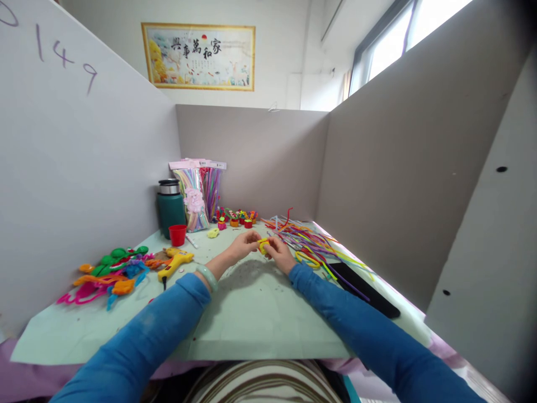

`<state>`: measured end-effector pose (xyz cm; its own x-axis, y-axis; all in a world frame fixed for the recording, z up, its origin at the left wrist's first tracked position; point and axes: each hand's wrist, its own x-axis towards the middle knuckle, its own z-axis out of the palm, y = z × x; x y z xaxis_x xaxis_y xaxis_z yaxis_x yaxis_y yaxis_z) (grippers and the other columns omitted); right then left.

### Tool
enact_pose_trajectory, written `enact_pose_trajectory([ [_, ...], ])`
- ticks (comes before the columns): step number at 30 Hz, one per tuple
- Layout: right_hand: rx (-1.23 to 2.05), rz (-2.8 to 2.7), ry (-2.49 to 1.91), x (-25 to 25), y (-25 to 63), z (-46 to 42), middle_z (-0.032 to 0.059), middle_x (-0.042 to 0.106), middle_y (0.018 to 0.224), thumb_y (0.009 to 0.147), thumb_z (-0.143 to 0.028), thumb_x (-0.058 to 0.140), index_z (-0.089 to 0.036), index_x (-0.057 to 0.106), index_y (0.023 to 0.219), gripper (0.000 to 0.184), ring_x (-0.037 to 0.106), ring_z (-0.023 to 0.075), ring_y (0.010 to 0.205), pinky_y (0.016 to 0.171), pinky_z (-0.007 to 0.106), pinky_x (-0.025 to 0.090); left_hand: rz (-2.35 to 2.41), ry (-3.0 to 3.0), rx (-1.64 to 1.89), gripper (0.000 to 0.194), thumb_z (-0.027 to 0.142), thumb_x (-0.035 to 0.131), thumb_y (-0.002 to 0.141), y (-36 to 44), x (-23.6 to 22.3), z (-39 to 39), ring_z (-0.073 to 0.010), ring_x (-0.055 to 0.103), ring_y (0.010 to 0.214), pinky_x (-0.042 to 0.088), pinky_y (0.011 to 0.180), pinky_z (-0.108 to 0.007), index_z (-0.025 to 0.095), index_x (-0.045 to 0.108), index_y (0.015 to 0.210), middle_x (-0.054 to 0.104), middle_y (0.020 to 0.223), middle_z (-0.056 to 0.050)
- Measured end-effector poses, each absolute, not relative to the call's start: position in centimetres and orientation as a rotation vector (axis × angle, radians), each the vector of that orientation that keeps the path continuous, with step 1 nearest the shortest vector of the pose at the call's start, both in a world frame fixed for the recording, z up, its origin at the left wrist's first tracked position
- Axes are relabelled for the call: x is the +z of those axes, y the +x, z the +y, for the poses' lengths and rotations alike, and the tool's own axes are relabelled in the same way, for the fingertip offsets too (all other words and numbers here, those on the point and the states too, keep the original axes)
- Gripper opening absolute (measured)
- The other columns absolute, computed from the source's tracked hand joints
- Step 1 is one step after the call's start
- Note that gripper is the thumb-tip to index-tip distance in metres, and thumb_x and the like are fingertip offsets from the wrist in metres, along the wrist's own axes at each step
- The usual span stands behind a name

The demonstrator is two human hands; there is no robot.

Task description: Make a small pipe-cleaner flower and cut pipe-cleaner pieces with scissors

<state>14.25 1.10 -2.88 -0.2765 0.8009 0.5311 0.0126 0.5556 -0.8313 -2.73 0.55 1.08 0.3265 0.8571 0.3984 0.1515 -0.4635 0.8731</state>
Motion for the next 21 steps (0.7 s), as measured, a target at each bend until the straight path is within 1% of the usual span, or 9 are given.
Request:
enact_pose_trajectory([
  [4,0.961,-1.598,-0.680,-2.78,13.83,1.16,0.0001,0.059,0.072,0.074,-0.050,0.060,-0.018,0.053,0.088,0.036,0.053,0.0122,0.058,0.055,0.027,0.046,1.019,2.010,1.248,0.017,0.029,0.065,0.070,-2.38,1.09,0.54,-0.0117,0.056,0.066,0.046,0.062,-0.024,0.015,0.055,0.075,0.059,0.068,0.001],
  [9,1.065,-1.473,-0.686,-2.70,13.66,1.50,-0.0002,0.058,0.071,0.069,-0.052,0.064,-0.017,0.053,0.084,0.039,0.054,0.0116,0.055,0.055,0.028,0.048,1.144,2.207,1.310,0.006,0.021,0.058,0.074,-2.01,1.01,0.24,-0.0143,0.059,0.072,0.047,0.066,-0.026,0.016,0.058,0.077,0.064,0.076,-0.003],
  [12,1.129,-1.391,-0.710,-2.74,13.72,1.69,-0.0008,0.058,0.068,0.066,-0.053,0.067,-0.017,0.054,0.083,0.042,0.054,0.0116,0.053,0.053,0.029,0.050,1.164,2.338,1.323,0.010,0.021,0.057,0.075,-1.78,0.78,0.06,-0.0148,0.060,0.076,0.048,0.068,-0.026,0.016,0.060,0.083,0.065,0.084,-0.005],
  [14,1.158,-1.366,-0.716,-2.78,13.72,1.67,-0.0003,0.059,0.068,0.064,-0.051,0.069,-0.017,0.055,0.083,0.042,0.056,0.0123,0.053,0.054,0.029,0.051,1.168,2.346,1.301,0.013,0.025,0.058,0.076,-1.68,0.63,0.05,-0.0149,0.060,0.076,0.048,0.067,-0.026,0.017,0.060,0.085,0.065,0.086,-0.005],
  [17,1.198,-1.368,-0.723,-2.76,13.54,1.35,0.0008,0.061,0.068,0.064,-0.048,0.071,-0.018,0.055,0.081,0.038,0.058,0.0136,0.055,0.055,0.030,0.053,1.200,2.236,1.266,0.018,0.033,0.062,0.074,-1.72,0.52,0.32,-0.0147,0.059,0.072,0.048,0.065,-0.026,0.017,0.058,0.081,0.064,0.079,-0.003],
  [19,1.233,-1.367,-0.737,-2.66,13.35,1.07,0.0010,0.063,0.068,0.067,-0.046,0.070,-0.018,0.055,0.081,0.034,0.059,0.0143,0.057,0.054,0.030,0.053,1.214,2.162,1.267,0.018,0.033,0.063,0.072,-1.87,0.54,0.60,-0.0142,0.058,0.070,0.047,0.065,-0.026,0.017,0.056,0.075,0.063,0.074,-0.002],
  [21,1.266,-1.365,-0.747,-2.57,13.20,0.92,0.0014,0.064,0.070,0.069,-0.042,0.068,-0.018,0.055,0.083,0.031,0.061,0.0150,0.060,0.054,0.030,0.053,1.217,2.108,1.278,0.015,0.029,0.063,0.070,-2.07,0.56,0.84,-0.0138,0.057,0.068,0.046,0.064,-0.025,0.017,0.055,0.073,0.062,0.071,0.000],
])
